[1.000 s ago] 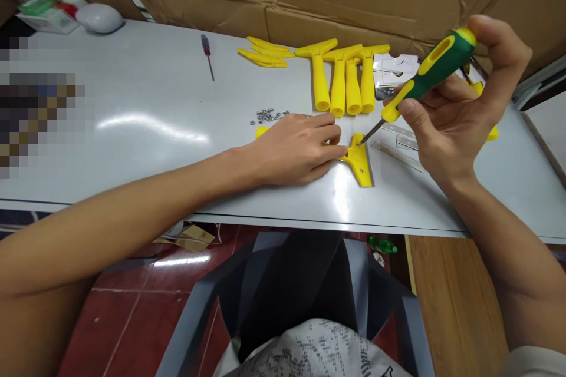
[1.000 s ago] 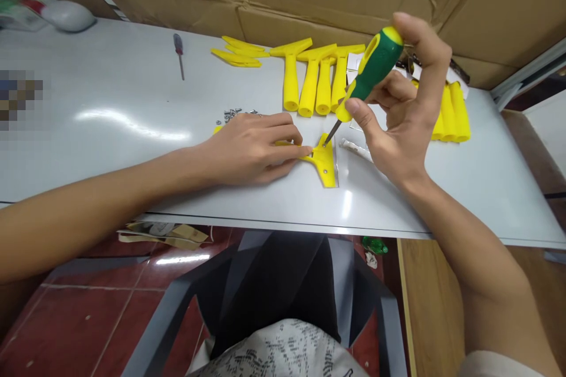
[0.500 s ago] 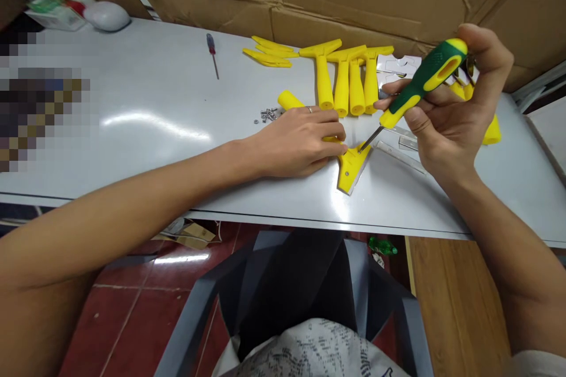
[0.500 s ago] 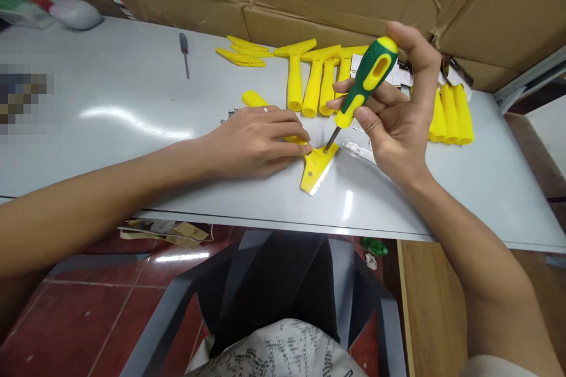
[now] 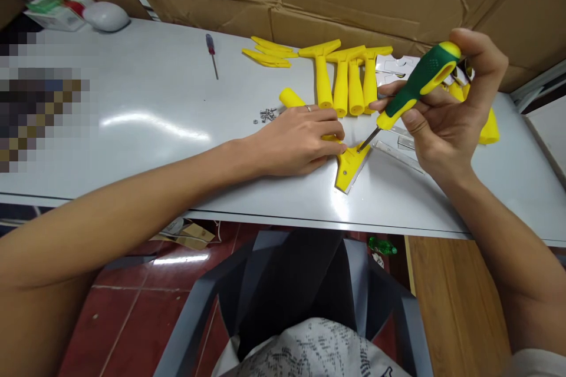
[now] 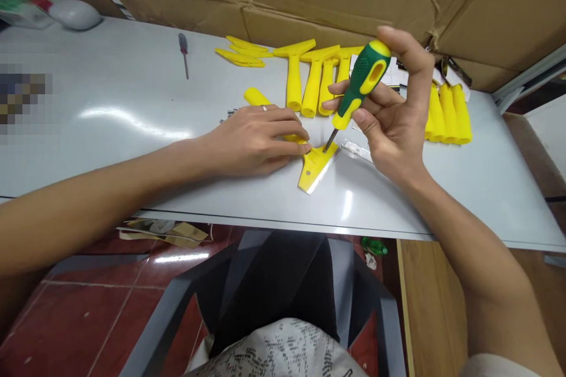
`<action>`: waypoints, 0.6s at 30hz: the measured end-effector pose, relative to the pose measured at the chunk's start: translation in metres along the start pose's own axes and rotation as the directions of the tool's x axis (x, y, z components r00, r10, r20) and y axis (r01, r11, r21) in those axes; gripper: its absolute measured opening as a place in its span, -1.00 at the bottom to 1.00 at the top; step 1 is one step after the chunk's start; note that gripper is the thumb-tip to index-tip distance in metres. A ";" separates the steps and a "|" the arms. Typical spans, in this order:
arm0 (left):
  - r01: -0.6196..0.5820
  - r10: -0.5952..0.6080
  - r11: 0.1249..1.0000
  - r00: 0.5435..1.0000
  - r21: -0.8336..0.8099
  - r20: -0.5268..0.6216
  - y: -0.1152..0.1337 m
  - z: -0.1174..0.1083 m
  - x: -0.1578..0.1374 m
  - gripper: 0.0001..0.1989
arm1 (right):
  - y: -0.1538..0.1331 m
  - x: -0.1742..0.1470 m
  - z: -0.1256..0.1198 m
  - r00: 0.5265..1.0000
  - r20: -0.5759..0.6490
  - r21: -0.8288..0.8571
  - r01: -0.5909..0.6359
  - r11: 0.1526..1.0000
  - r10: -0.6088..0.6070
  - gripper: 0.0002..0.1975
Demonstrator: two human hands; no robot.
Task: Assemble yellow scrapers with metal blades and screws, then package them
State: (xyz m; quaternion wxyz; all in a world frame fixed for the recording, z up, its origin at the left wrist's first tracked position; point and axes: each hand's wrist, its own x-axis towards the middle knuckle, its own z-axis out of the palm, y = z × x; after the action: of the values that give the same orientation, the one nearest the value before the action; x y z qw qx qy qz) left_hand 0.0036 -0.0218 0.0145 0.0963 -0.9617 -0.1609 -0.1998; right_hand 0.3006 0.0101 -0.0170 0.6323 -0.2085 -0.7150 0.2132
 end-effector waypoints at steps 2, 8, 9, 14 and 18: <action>-0.009 0.009 1.000 1.000 0.005 -0.010 0.000 0.000 0.000 -0.72 | 0.001 0.000 -0.003 1.000 0.015 0.003 -0.024 1.000 0.024 0.01; 0.014 -0.014 1.000 1.000 -0.024 -0.015 -0.002 0.002 -0.001 -0.73 | -0.008 0.005 -0.014 0.985 0.114 0.002 -0.128 0.992 0.127 0.14; 0.019 -0.019 1.000 1.000 -0.025 -0.014 -0.002 0.003 -0.001 -0.74 | -0.009 0.005 -0.014 0.984 0.125 0.006 -0.131 0.991 0.129 0.16; 0.012 -0.013 1.000 0.999 -0.002 -0.029 -0.002 0.005 -0.001 -0.72 | -0.003 0.006 -0.014 0.991 0.118 0.080 -0.066 0.995 0.056 0.13; 0.008 -0.008 1.000 1.000 0.028 -0.021 -0.001 0.004 0.000 -0.72 | -0.002 0.005 -0.014 0.992 0.099 0.063 -0.079 0.995 0.073 0.08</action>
State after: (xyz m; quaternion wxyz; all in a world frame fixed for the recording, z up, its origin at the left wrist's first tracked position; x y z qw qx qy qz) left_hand 0.0042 -0.0195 0.0109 0.1104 -0.9575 -0.1665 -0.2080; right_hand 0.3142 0.0121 -0.0100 0.5952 -0.2036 -0.7287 0.2708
